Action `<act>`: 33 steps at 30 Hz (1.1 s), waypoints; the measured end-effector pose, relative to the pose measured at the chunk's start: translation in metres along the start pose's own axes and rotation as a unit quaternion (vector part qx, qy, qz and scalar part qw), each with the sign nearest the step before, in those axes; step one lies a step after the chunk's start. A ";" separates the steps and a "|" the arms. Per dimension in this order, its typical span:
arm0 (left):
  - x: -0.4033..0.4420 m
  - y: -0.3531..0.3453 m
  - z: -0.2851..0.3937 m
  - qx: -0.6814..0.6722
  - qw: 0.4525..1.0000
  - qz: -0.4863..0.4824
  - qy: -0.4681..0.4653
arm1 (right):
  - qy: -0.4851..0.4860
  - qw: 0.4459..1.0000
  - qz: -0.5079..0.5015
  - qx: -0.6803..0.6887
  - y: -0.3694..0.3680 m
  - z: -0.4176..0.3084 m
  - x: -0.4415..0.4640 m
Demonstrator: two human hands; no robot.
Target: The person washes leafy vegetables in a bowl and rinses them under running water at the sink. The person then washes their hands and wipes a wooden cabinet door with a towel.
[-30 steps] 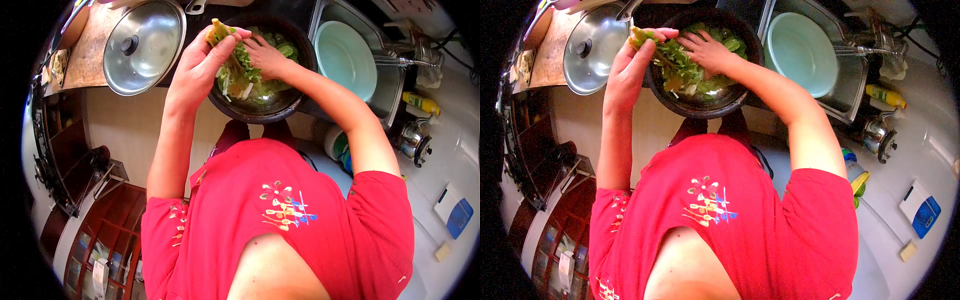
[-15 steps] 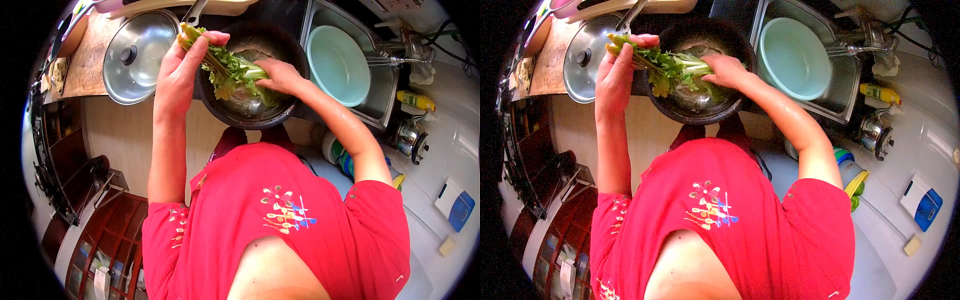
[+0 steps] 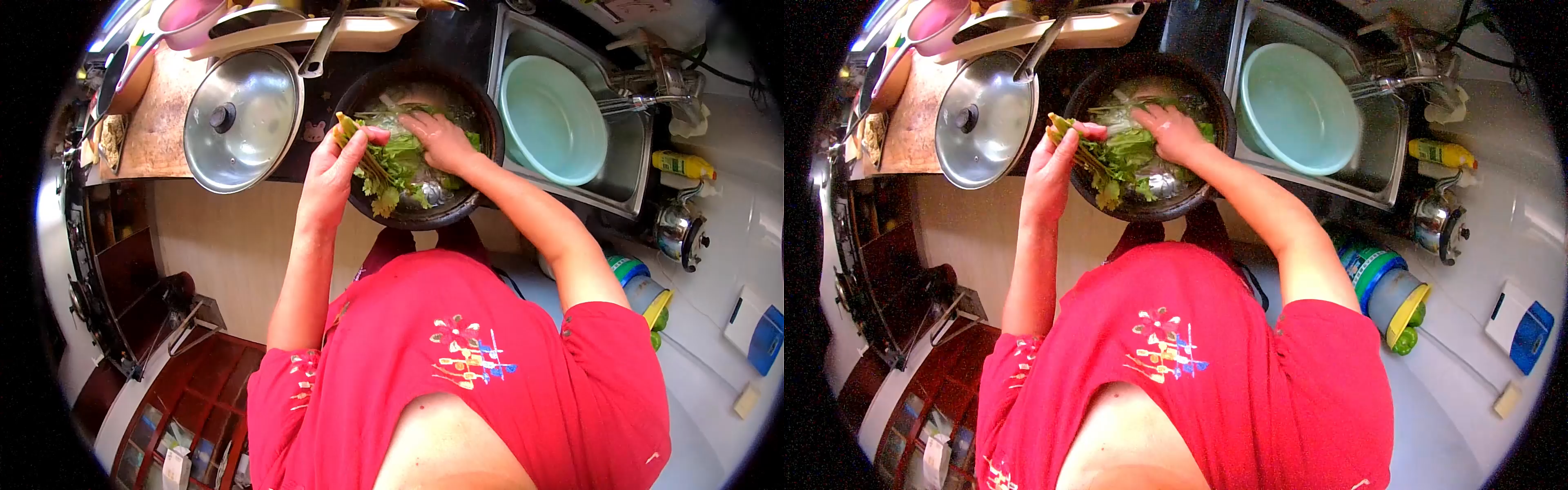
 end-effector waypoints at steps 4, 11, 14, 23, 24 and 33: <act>0.001 0.004 -0.003 -0.011 1.000 0.019 -0.001 | -0.024 0.992 -0.050 0.110 0.015 0.008 -0.003; 0.007 -0.008 0.000 -0.021 0.999 0.034 -0.007 | -0.045 0.995 -0.076 0.035 0.016 0.017 -0.003; 0.009 -0.019 0.000 -0.044 0.999 0.015 -0.014 | -0.125 0.983 -0.126 -0.035 -0.014 0.025 -0.001; 0.006 -0.012 -0.004 0.158 0.964 0.081 -0.200 | 0.026 0.998 -0.052 -0.015 -0.045 -0.021 -0.051; 0.007 -0.012 -0.004 0.164 0.960 0.081 -0.211 | 0.049 0.996 -0.055 -0.052 -0.050 -0.023 -0.051; -0.001 -0.021 -0.004 0.113 0.978 0.088 -0.155 | -0.216 0.920 -0.098 0.311 -0.026 0.009 -0.011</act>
Point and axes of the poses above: each hand's wrist, its own x-axis towards the middle knuckle, its own y-axis out of the back of the hand, z = x × y, the point moved 7 cm from there along x, towards the middle knuckle, and after that the axes turned 12 degrees about z, right-handed, at the moved point
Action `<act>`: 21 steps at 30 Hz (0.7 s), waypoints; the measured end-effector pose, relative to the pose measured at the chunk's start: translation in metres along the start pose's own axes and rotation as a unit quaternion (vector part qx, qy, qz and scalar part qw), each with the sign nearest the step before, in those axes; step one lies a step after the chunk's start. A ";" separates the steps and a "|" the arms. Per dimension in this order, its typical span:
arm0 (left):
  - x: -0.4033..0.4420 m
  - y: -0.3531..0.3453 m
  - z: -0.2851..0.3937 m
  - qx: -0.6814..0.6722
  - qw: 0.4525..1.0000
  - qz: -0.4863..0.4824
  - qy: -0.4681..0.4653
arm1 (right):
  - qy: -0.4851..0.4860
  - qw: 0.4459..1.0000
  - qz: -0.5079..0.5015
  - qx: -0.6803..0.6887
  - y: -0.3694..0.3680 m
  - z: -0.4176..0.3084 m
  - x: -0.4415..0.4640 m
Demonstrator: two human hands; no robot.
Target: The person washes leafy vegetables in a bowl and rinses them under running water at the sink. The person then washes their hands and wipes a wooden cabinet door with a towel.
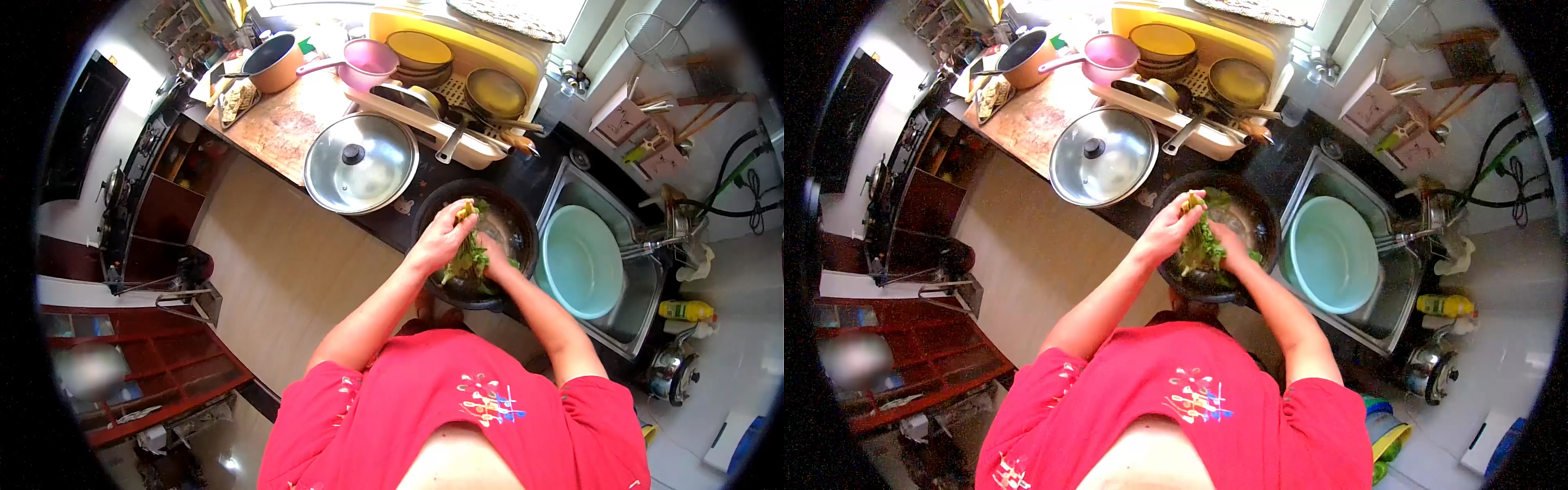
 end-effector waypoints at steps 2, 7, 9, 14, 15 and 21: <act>0.005 -0.002 0.005 -0.017 1.000 0.004 -0.006 | 0.040 0.985 -0.035 0.162 0.011 -0.017 -0.002; 0.005 -0.002 0.051 -0.063 0.998 0.014 0.003 | 0.150 0.986 0.042 -0.066 0.052 -0.038 -0.003; 0.003 -0.002 0.053 -0.075 0.997 0.027 -0.005 | 0.121 0.990 0.024 -0.064 0.061 -0.046 -0.009; -0.001 0.002 0.041 -0.065 0.997 0.021 0.035 | 0.190 0.955 0.041 -0.225 0.045 -0.003 -0.001; -0.001 0.006 0.038 -0.054 0.997 0.030 0.039 | 0.162 0.943 0.046 -0.288 0.040 -0.023 -0.020; 0.001 0.017 0.036 -0.076 0.994 0.058 0.058 | 0.109 0.888 0.000 -0.446 -0.006 -0.025 -0.031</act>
Point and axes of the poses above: each hand's wrist, its own x-axis towards the middle knuckle, its own y-axis out of the back of the hand, z = x × y, the point moved 7 cm from there along x, towards the middle knuckle, and after that the axes turned 12 degrees about z, right-handed, at the moved point
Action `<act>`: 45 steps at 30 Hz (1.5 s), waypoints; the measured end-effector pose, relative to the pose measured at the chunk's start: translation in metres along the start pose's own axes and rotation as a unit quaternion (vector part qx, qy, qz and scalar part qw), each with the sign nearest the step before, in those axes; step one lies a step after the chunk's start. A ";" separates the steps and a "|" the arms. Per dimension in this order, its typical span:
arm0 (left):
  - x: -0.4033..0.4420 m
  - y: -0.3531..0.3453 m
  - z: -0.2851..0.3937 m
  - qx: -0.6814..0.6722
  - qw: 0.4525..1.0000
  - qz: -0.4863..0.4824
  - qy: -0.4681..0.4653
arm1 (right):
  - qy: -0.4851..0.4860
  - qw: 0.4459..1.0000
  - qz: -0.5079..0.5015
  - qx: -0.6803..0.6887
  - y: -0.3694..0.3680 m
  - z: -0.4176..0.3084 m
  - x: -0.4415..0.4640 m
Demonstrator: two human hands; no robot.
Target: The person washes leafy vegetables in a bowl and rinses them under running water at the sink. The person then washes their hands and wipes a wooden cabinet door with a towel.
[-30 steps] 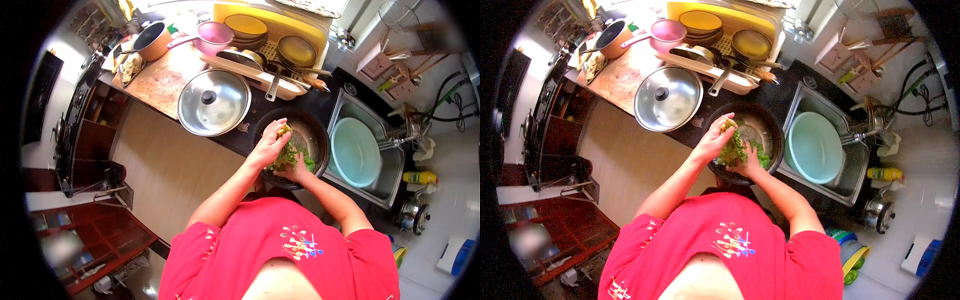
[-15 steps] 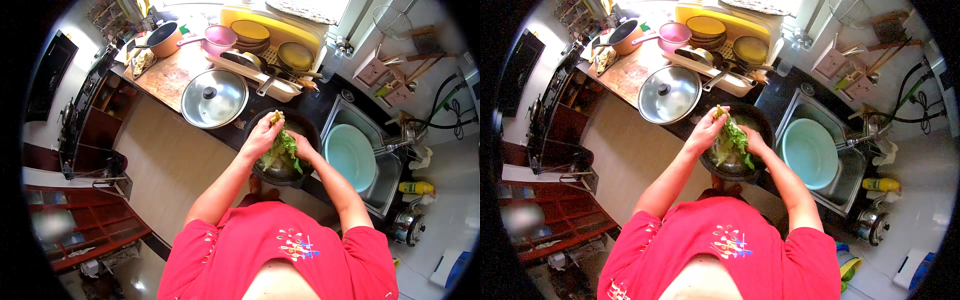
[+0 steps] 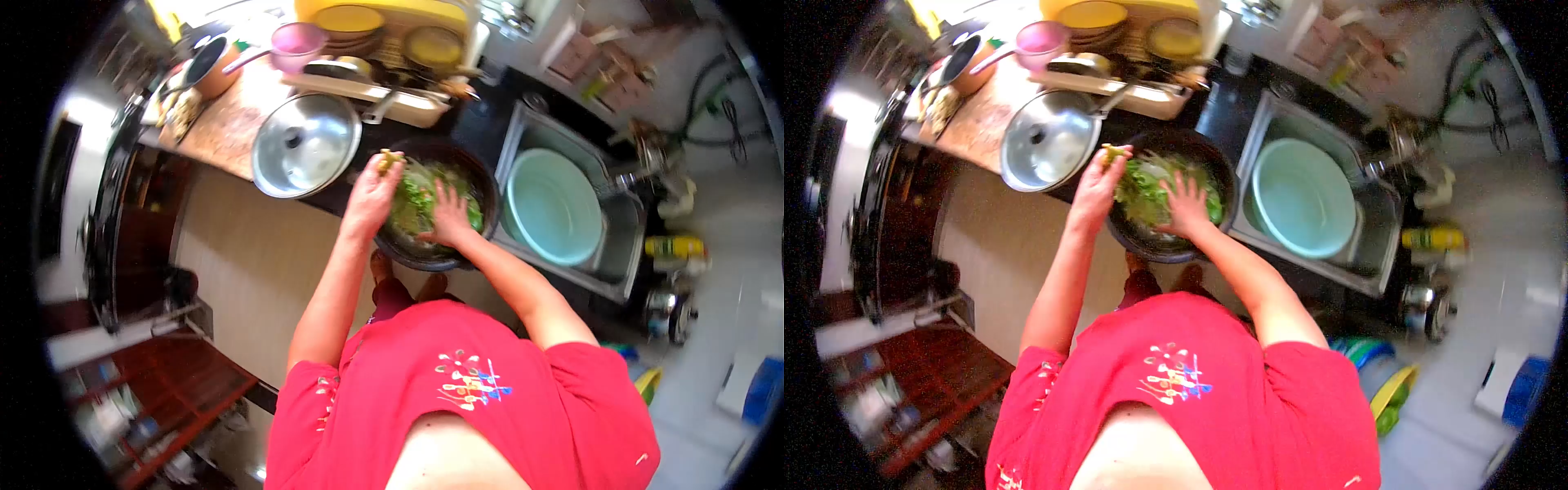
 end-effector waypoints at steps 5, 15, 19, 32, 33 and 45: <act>0.014 0.002 -0.030 0.002 0.997 -0.055 0.045 | -0.017 1.000 0.012 0.017 -0.010 0.005 0.000; 0.045 0.006 -0.018 -0.022 0.973 -0.215 0.079 | -0.150 0.929 0.181 0.286 0.018 0.053 0.003; 0.055 0.014 -0.029 0.028 0.965 -0.247 0.089 | -0.225 0.877 0.214 0.366 0.024 0.059 -0.016; 0.035 0.013 -0.150 0.093 0.934 -0.114 0.325 | -0.316 0.939 0.089 0.101 -0.011 0.019 0.005; 0.037 0.010 -0.153 0.120 0.938 -0.115 0.304 | -0.328 0.935 0.081 0.108 -0.009 0.017 0.005; 0.004 0.004 -0.102 0.136 0.971 -0.134 0.144 | -0.301 0.766 0.266 0.502 -0.009 0.047 -0.025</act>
Point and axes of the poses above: each hand's wrist, its own x-axis towards the middle knuckle, its own y-axis out of the back of the hand, z = x × y, the point moved 7 cm from there along x, towards the middle knuckle, and after that the axes turned 12 degrees about z, right-handed, at the moved point
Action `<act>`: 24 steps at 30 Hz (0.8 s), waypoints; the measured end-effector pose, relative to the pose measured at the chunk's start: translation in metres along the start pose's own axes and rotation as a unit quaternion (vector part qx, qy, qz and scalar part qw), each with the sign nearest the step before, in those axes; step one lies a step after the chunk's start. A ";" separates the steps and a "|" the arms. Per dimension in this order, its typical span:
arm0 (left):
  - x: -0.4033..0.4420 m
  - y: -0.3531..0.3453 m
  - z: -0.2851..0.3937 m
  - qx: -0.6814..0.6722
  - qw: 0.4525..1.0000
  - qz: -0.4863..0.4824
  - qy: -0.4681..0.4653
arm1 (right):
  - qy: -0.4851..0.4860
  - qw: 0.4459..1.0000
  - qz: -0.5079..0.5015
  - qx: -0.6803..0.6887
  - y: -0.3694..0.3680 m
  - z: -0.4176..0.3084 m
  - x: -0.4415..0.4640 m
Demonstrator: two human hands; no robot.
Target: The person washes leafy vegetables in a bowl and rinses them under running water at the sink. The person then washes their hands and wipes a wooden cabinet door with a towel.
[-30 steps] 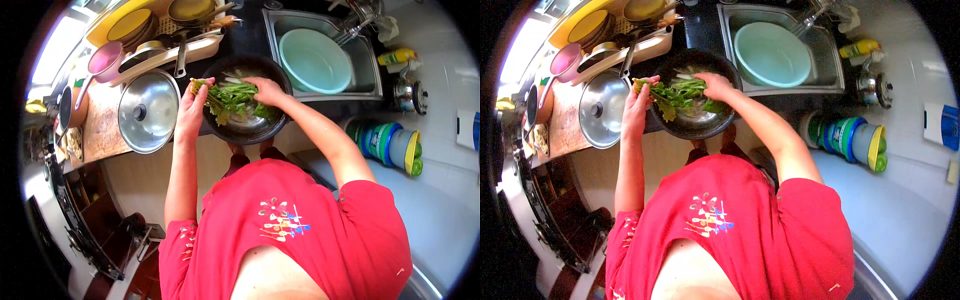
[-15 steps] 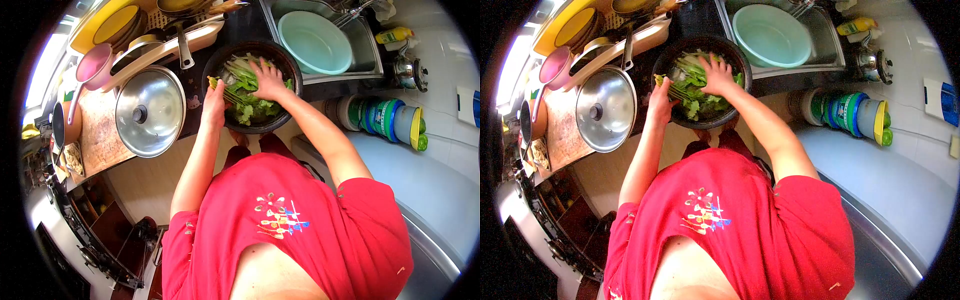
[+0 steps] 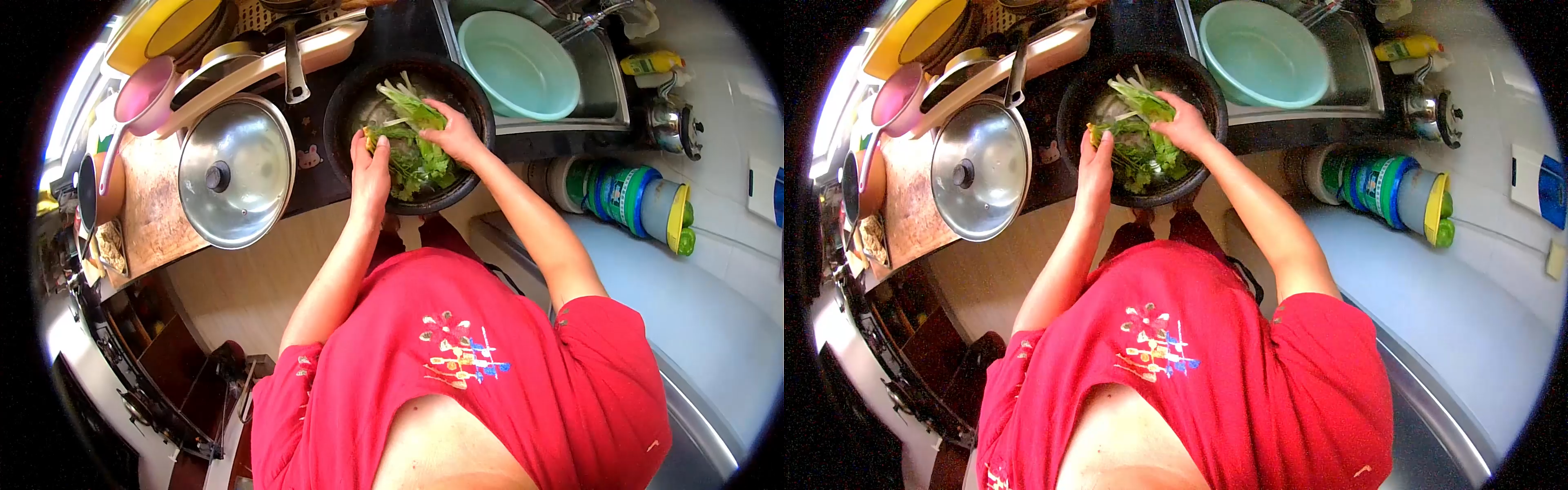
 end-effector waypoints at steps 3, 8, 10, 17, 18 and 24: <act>0.013 0.002 -0.026 -0.051 0.998 0.020 0.036 | 0.015 0.997 0.020 -0.074 0.005 -0.005 -0.001; 0.025 0.003 -0.029 -0.042 0.990 0.083 0.108 | 0.101 0.924 0.017 -0.369 0.004 -0.038 -0.009; 0.035 -0.001 -0.039 -0.054 0.986 0.116 0.104 | 0.053 0.926 -0.007 -0.375 0.004 -0.038 -0.002; 0.050 -0.036 -0.071 -0.323 0.921 0.069 0.207 | -0.009 0.989 0.020 -0.145 -0.026 0.024 0.023; 0.049 -0.044 -0.070 -0.360 0.911 0.033 0.197 | -0.021 0.998 -0.016 -0.063 -0.035 0.019 0.017; 0.026 -0.057 -0.041 -0.374 0.905 -0.004 0.203 | -0.049 0.988 -0.102 0.107 -0.034 -0.011 0.000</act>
Point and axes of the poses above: each hand's wrist, its own x-axis towards the middle knuckle, its own y-axis out of the back of the hand, z = x × y, the point moved 7 cm from there along x, towards the middle knuckle, and after that the axes turned 12 degrees about z, right-handed, at the moved point
